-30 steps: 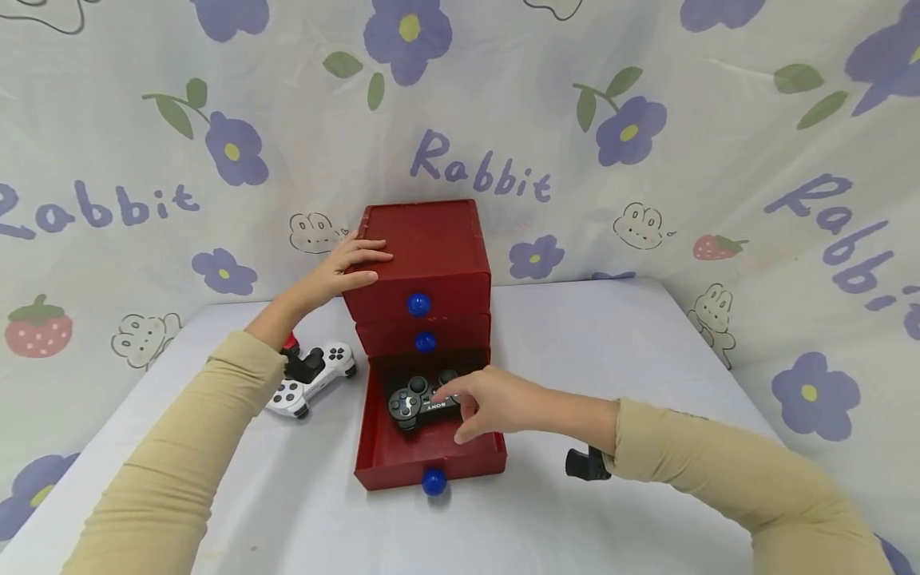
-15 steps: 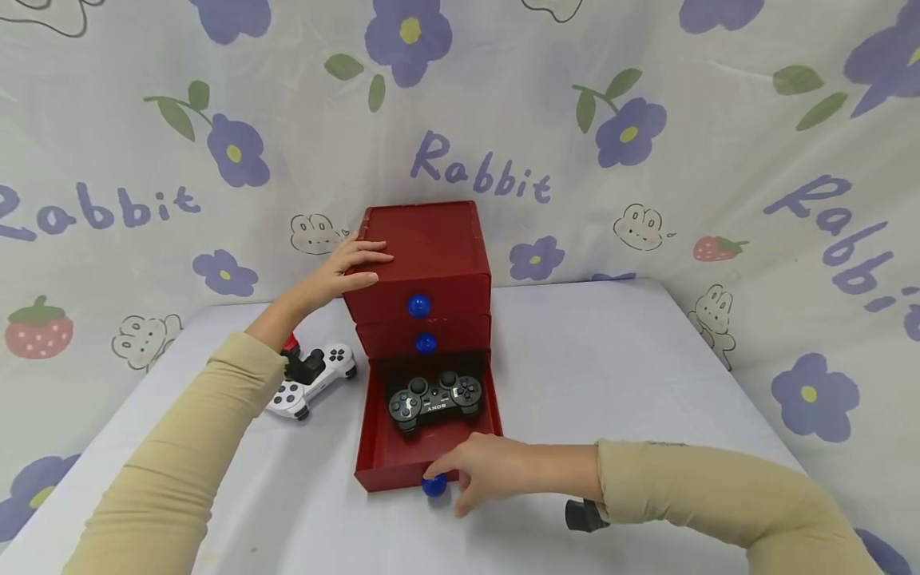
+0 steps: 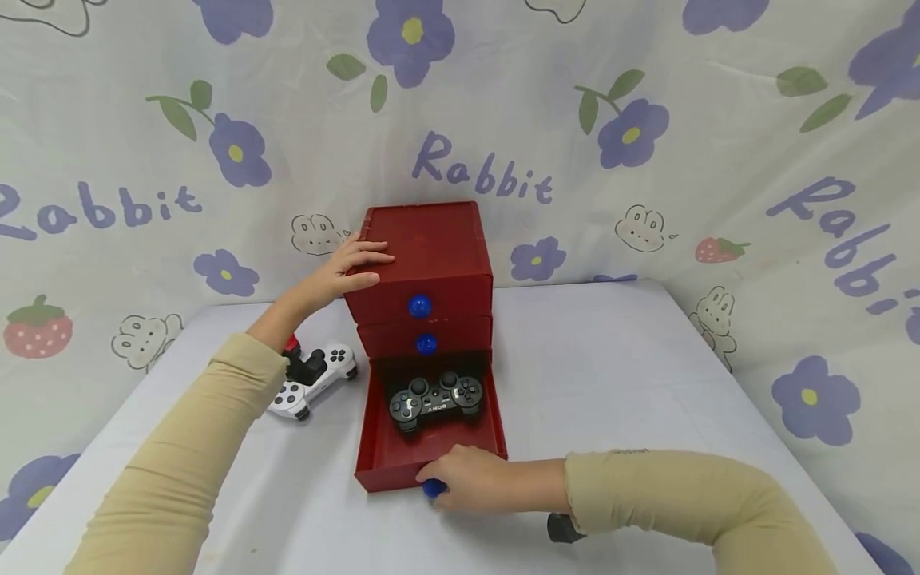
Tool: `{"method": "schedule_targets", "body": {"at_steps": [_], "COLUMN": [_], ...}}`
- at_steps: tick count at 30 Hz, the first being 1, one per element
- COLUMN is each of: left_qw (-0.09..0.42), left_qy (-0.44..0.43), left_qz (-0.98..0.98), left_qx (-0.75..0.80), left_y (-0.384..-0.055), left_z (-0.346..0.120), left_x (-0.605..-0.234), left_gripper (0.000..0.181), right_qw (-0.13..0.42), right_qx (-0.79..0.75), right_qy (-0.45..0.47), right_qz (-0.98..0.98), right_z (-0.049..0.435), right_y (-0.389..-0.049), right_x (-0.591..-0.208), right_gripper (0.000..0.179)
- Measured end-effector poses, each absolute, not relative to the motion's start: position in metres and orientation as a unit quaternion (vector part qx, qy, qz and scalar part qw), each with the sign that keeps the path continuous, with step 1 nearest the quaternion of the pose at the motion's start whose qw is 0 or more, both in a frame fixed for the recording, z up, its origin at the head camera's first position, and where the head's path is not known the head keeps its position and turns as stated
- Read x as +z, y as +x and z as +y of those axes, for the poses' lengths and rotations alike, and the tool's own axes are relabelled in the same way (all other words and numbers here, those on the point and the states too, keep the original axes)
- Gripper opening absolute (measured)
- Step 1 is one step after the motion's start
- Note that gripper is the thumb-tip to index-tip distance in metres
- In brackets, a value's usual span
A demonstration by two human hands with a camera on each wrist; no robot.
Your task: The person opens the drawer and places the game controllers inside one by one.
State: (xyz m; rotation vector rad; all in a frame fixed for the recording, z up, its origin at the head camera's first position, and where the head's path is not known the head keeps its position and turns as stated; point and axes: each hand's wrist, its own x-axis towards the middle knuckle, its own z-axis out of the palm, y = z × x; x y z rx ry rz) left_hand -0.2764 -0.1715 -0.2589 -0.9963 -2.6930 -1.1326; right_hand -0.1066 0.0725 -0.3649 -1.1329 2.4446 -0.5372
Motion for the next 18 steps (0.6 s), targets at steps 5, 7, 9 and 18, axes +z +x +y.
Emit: {"method": "schedule_targets", "body": {"at_steps": [5, 7, 9, 18], "left_qw": [0.027, 0.028, 0.028, 0.026], "left_qy": [-0.321, -0.321, -0.322, -0.322], "left_qz": [-0.872, -0.873, -0.873, -0.87], "left_qx": [-0.37, -0.366, -0.365, -0.374], "left_y": [-0.276, -0.276, -0.277, -0.271], "left_z": [-0.172, -0.172, -0.172, -0.168], "left_x": [-0.26, -0.26, -0.261, -0.255], "left_gripper": [0.044, 0.042, 0.041, 0.04], "right_qw": [0.144, 0.14, 0.138, 0.119], "right_qx": [-0.22, -0.225, -0.229, -0.235], "right_qy": [-0.413, -0.41, -0.405, -0.394], "right_qz": [0.872, 0.873, 0.874, 0.881], "right_z": [0.071, 0.07, 0.069, 0.064], "right_y": [-0.114, -0.118, -0.121, -0.134], "right_x": [-0.372, -0.372, -0.372, -0.372], "right_gripper": [0.029, 0.029, 0.029, 0.028]}}
